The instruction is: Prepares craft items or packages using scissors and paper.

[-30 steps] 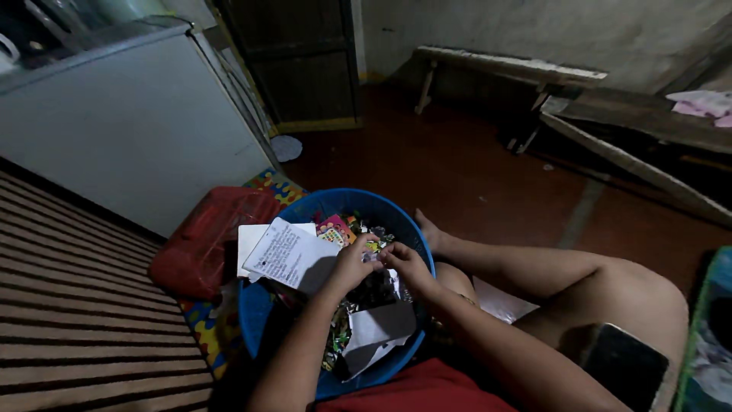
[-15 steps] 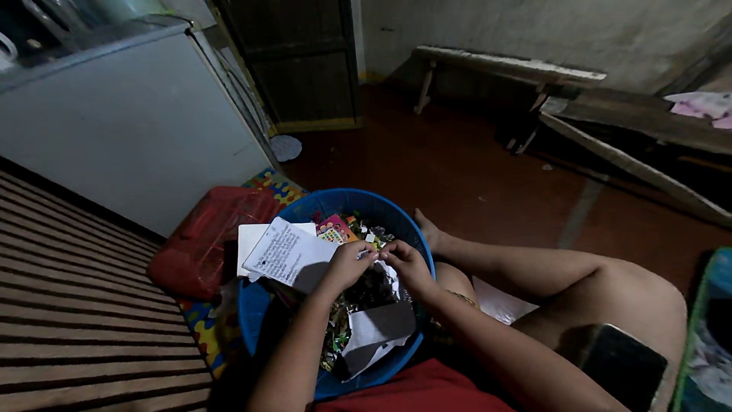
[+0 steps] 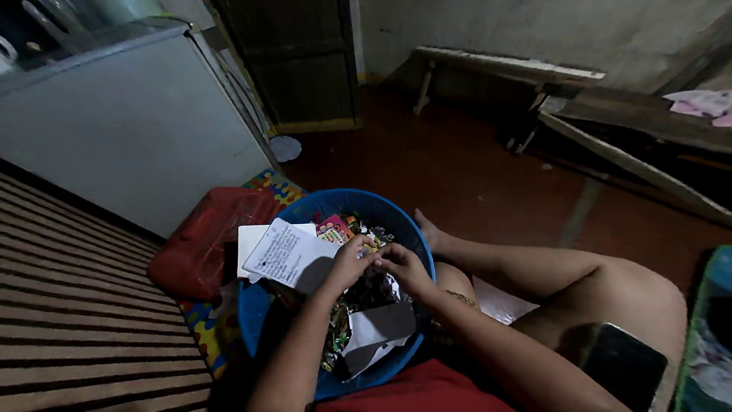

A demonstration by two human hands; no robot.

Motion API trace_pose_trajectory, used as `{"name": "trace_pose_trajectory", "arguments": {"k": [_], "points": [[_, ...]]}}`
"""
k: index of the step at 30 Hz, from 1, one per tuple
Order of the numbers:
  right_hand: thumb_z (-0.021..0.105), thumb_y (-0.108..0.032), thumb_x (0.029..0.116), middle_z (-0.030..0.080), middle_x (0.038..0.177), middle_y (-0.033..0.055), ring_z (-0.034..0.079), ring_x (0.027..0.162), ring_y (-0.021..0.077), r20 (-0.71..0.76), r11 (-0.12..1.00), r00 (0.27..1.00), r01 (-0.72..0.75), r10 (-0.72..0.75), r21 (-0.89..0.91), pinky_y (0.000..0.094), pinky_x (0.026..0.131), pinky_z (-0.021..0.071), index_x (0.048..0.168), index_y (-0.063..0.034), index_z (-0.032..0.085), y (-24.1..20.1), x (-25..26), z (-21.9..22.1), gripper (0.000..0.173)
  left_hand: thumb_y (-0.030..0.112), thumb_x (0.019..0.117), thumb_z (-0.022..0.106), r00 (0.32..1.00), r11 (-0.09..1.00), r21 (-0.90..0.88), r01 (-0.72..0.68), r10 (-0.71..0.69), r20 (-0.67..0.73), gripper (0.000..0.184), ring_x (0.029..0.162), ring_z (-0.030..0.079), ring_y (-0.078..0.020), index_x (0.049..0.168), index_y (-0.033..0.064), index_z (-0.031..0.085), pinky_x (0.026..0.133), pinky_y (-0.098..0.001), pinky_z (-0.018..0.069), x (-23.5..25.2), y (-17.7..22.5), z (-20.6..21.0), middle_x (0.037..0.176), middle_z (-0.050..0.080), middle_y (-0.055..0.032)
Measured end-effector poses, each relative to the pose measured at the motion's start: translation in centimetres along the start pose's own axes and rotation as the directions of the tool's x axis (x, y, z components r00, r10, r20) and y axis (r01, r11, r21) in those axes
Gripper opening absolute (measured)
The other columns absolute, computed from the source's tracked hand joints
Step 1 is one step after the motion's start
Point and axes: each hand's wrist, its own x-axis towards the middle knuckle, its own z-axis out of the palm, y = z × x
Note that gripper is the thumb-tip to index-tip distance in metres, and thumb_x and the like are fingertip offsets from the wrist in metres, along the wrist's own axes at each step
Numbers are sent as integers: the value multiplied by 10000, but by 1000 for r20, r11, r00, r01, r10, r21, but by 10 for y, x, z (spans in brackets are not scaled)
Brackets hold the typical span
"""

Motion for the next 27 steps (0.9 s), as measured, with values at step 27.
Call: {"name": "trace_pose_trajectory", "arguments": {"k": [27], "points": [[661,-150,968,614,1270,143,630,1082,151,18,992,994,-107,106,66,304,913,544,1298,30,591,-6,0,0,382,220,1015,637,996,999,24,-47,49,-80,237,918,641,-101,1129,21,697,847,-306,535,1,-8,-11,1093,687,-82]]}}
